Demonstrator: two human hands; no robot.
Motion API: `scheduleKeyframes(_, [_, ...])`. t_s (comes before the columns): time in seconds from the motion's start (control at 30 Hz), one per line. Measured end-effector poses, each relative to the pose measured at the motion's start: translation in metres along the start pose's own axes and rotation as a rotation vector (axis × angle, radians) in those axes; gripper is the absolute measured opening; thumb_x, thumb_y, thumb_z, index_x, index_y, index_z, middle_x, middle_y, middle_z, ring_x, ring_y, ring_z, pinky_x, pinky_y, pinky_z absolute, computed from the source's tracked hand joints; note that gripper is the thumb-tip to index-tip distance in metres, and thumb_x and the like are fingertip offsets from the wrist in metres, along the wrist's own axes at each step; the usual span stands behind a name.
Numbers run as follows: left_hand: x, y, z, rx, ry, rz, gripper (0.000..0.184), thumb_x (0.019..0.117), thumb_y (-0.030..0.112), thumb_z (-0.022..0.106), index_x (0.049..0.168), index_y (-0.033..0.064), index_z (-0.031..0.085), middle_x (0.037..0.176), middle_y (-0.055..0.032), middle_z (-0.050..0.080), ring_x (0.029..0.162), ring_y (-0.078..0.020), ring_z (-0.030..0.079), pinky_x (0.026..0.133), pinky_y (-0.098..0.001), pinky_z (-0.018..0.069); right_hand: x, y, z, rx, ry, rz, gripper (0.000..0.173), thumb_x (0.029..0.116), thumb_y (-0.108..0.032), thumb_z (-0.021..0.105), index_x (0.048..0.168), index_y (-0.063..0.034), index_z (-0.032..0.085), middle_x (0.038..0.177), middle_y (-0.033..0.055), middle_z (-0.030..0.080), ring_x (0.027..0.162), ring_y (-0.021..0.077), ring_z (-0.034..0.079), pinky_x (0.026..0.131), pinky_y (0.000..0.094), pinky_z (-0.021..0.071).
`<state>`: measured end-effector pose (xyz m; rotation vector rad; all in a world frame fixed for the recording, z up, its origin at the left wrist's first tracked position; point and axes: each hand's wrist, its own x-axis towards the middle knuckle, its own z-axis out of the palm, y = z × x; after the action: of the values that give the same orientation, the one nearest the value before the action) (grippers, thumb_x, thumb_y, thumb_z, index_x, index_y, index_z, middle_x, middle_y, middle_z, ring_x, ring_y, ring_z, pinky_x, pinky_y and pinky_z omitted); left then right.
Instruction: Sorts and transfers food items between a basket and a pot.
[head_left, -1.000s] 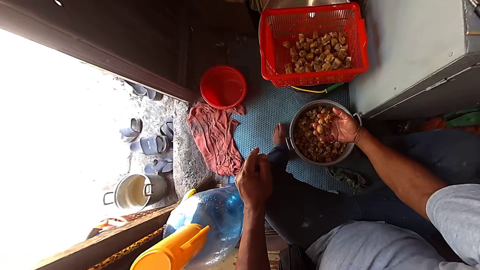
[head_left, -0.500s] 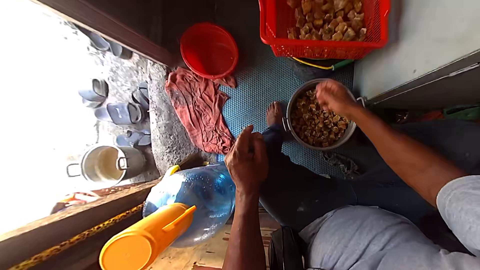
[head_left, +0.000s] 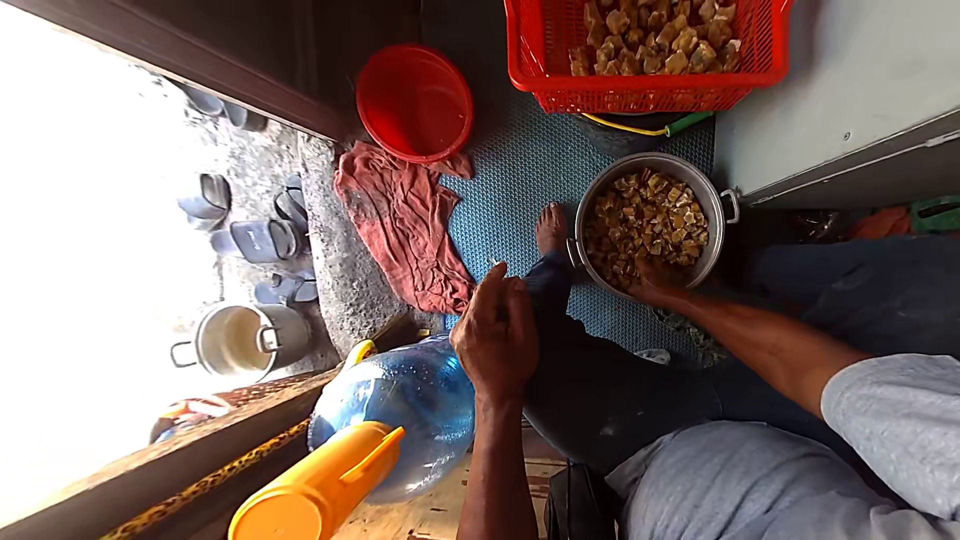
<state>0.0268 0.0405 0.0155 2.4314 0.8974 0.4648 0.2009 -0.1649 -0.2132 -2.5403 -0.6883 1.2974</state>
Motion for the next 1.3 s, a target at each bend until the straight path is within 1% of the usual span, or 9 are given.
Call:
scheduleKeyframes(0.13, [0.000,0.001,-0.001,0.032,0.000,-0.003,0.034,0.1058,0.027,0.051,0.128,0.0083,0.068,0.097,-0.0055,0.076,0.082,-0.0123,0.071,0.076,-0.0368,0.0584,0.009,0.009,-0.026,0.516,-0.062,-0.035,0.035,0.0961,-0.020,0.068,0.125,-0.0028,0.060,0.103,0.0224,0.068,0.085,0.0346,0.068,0.073,0.0539,0.0568])
scheduleKeyframes(0.23, [-0.002,-0.002,-0.002,0.042,-0.020,-0.008,0.035,0.1063,0.029,0.050,0.129,0.0092,0.068,0.099,-0.0065,0.076,0.085,-0.0153,0.072,0.078,-0.0420,0.0583,0.018,0.020,-0.061,1.100,-0.289,0.111,0.025,0.1034,-0.023,0.055,0.127,-0.0142,0.059,0.096,0.0057,0.068,0.072,0.0158,0.064,0.059,0.0305,0.0532])
scheduleKeyframes(0.43, [-0.003,0.001,0.000,0.045,0.022,-0.002,0.035,0.1054,0.027,0.050,0.126,0.0083,0.070,0.094,-0.0074,0.075,0.081,-0.0167,0.071,0.076,-0.0429,0.0573,0.011,0.024,-0.103,1.567,-0.499,-0.033,0.045,0.1087,-0.046,0.027,0.132,-0.0202,0.056,0.118,0.0092,0.070,0.101,0.0270,0.071,0.082,0.0437,0.0601])
scheduleKeyframes(0.67, [-0.009,-0.004,-0.001,0.028,0.022,-0.003,0.035,0.1054,0.028,0.050,0.127,0.0089,0.069,0.093,-0.0066,0.075,0.079,-0.0154,0.070,0.074,-0.0419,0.0570,0.005,0.019,-0.105,1.597,-0.463,-0.032,0.052,0.1083,-0.053,0.023,0.131,-0.0210,0.056,0.120,0.0094,0.070,0.101,0.0275,0.071,0.082,0.0445,0.0599])
scheduleKeyframes(0.8, [-0.009,-0.006,-0.002,0.018,0.022,-0.005,0.034,0.1058,0.028,0.051,0.128,0.0087,0.069,0.093,-0.0061,0.075,0.078,-0.0142,0.070,0.073,-0.0400,0.0577,0.008,0.008,-0.105,1.455,-0.258,0.100,0.032,0.1068,-0.041,0.045,0.123,-0.0186,0.063,0.103,0.0049,0.072,0.083,0.0192,0.071,0.068,0.0340,0.0600])
scheduleKeyframes(0.97, [-0.007,-0.006,-0.003,-0.015,0.007,-0.010,0.034,0.1059,0.026,0.051,0.128,0.0076,0.068,0.094,-0.0066,0.075,0.077,-0.0139,0.070,0.071,-0.0386,0.0581,0.018,-0.008,-0.074,0.719,-0.160,-0.046,0.026,0.0964,-0.020,0.070,0.117,-0.0062,0.065,0.094,0.0118,0.068,0.072,0.0199,0.063,0.062,0.0367,0.0538])
scheduleKeyframes(1.1, [-0.005,-0.008,-0.004,-0.022,0.004,-0.011,0.033,0.1062,0.026,0.052,0.129,0.0074,0.067,0.097,-0.0068,0.075,0.081,-0.0131,0.071,0.074,-0.0377,0.0594,0.024,-0.028,-0.038,0.073,-0.210,-0.309,0.036,0.0942,-0.022,0.070,0.129,-0.0114,0.066,0.116,0.0188,0.070,0.104,0.0362,0.069,0.090,0.0614,0.0541])
scheduleKeyframes(1.2, [-0.005,-0.006,-0.006,0.013,-0.007,-0.027,0.033,0.1065,0.026,0.051,0.129,0.0077,0.067,0.099,-0.0071,0.076,0.083,-0.0139,0.072,0.076,-0.0389,0.0595,0.011,-0.041,-0.027,-0.250,-0.169,-0.402,0.036,0.1008,-0.020,0.059,0.136,-0.0145,0.062,0.120,0.0190,0.068,0.111,0.0406,0.066,0.088,0.0634,0.0538])
scheduleKeyframes(1.3, [-0.004,-0.006,-0.007,0.033,-0.005,-0.027,0.033,0.1064,0.027,0.051,0.129,0.0092,0.068,0.098,-0.0059,0.076,0.081,-0.0135,0.071,0.074,-0.0389,0.0588,0.013,-0.040,-0.028,-0.250,-0.161,-0.411,0.025,0.0978,-0.021,0.059,0.120,-0.0127,0.067,0.107,0.0163,0.070,0.101,0.0379,0.069,0.081,0.0622,0.0546])
